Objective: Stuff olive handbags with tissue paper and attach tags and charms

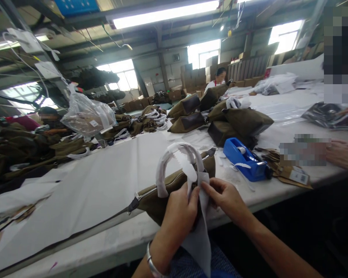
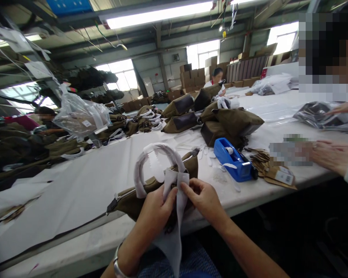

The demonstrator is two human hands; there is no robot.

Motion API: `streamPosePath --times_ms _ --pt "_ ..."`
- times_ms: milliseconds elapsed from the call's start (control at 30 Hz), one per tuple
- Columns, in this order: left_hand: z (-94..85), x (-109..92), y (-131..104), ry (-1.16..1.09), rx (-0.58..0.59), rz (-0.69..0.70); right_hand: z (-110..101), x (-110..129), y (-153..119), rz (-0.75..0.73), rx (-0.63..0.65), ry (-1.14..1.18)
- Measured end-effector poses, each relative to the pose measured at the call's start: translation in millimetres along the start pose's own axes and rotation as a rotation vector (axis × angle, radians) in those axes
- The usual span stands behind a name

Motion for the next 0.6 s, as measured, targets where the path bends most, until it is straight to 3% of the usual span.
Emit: streamPosePath --times_ms 133,300,600 --pt "-1.3 -8.6 -5.5 0.311 -0.148 0.021 15.3 -1.8 -7.9 -0.056 -0.154 -0.041" --pt "12.5 -5.6 -12.1 0.341 -0.287 0.097 29.9 3.6 -12.6 -0.060 -0.271 0.063" --pt "26.1 14.8 -5.8 0.473 -0.554 0.256 35.5 3.1 -12.3 -0.056 -0.257 0.108"
Point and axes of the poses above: each hand's wrist, its own y-axis towards the middle knuckle, its own z-axis out of the palm, x = y × z, the point moved 1 cm from there along y, towards the middle knuckle, and after that the axes turned 9 degrees about -z, right-handed, at the moved point
